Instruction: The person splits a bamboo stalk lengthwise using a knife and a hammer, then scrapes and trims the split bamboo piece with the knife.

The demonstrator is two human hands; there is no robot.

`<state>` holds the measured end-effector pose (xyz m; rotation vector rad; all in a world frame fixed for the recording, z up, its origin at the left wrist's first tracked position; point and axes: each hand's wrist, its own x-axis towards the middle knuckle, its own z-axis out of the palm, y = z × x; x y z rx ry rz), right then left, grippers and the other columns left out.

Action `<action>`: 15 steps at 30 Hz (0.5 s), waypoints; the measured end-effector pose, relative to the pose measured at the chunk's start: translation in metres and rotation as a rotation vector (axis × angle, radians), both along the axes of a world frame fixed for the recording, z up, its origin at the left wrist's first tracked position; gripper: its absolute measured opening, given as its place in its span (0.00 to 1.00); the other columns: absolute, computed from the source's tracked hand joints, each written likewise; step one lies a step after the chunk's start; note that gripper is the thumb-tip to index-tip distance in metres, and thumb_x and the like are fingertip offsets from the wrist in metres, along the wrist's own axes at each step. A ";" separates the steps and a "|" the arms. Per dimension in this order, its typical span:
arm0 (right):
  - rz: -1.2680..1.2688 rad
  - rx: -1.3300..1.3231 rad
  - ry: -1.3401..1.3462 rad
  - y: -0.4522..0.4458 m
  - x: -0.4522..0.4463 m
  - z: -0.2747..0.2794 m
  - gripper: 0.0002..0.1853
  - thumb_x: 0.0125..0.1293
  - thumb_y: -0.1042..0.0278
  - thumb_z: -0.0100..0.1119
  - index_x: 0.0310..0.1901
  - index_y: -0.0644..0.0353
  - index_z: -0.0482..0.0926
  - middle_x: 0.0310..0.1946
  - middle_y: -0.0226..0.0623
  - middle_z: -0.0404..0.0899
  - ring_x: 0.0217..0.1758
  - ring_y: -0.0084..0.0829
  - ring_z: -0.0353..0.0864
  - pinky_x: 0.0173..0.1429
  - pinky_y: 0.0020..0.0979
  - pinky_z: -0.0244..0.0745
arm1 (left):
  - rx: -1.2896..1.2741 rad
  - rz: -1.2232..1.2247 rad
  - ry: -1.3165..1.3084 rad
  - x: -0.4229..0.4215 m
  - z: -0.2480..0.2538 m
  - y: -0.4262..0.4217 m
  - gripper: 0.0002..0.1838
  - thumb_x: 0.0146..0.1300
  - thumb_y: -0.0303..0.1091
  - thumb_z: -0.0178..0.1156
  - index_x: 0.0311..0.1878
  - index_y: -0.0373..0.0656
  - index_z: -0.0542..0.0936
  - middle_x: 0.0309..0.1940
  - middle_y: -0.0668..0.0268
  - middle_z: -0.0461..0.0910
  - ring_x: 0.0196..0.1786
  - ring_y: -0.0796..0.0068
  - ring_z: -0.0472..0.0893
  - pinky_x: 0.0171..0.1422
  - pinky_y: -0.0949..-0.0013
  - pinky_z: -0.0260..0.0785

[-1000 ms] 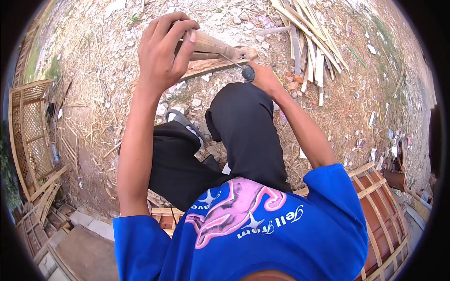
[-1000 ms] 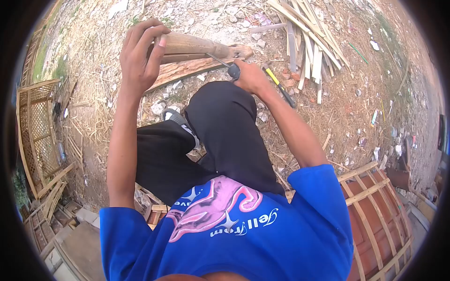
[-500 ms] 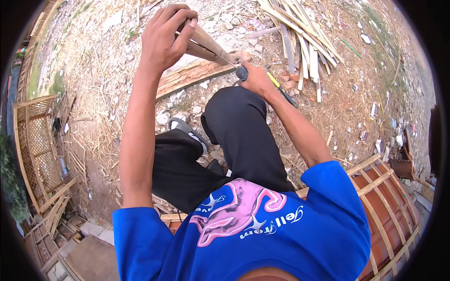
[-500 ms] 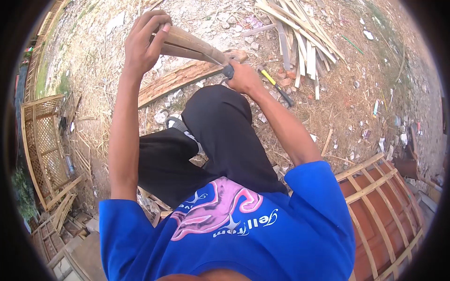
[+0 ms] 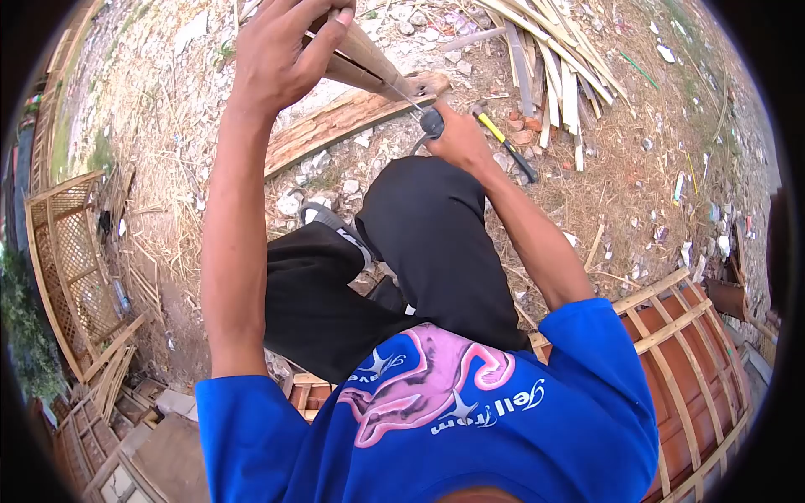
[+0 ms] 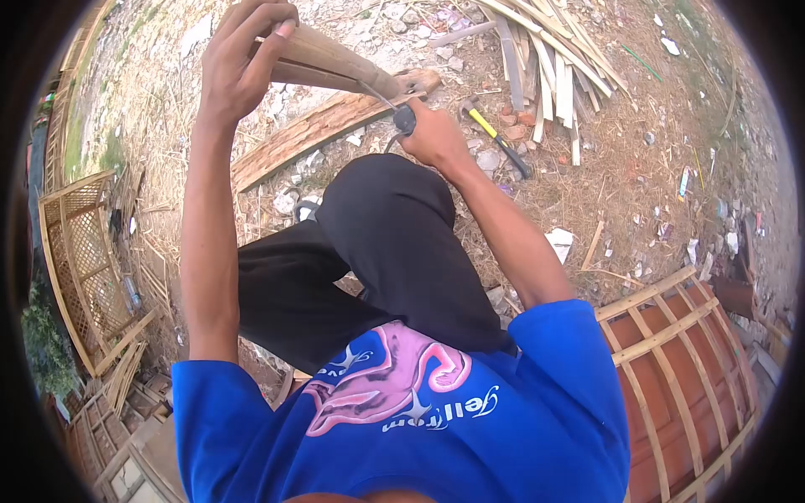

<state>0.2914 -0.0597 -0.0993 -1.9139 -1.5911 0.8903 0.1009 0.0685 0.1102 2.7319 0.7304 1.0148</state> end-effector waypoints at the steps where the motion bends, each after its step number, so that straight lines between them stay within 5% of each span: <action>1: -0.006 0.001 0.009 -0.002 0.001 0.000 0.25 0.53 0.63 0.67 0.54 0.57 0.74 0.34 0.58 0.84 0.42 0.59 0.83 0.49 0.52 0.78 | 0.015 -0.015 0.012 0.005 0.002 -0.005 0.06 0.60 0.28 0.59 0.39 0.38 0.80 0.39 0.57 0.79 0.42 0.58 0.80 0.46 0.65 0.74; 15: -0.085 -0.053 0.221 0.033 -0.027 0.006 0.26 0.53 0.66 0.66 0.54 0.63 0.73 0.41 0.61 0.83 0.49 0.61 0.82 0.55 0.49 0.77 | -0.174 -0.037 0.139 0.004 0.014 0.067 0.08 0.65 0.36 0.58 0.41 0.41 0.78 0.41 0.60 0.76 0.47 0.62 0.78 0.48 0.64 0.74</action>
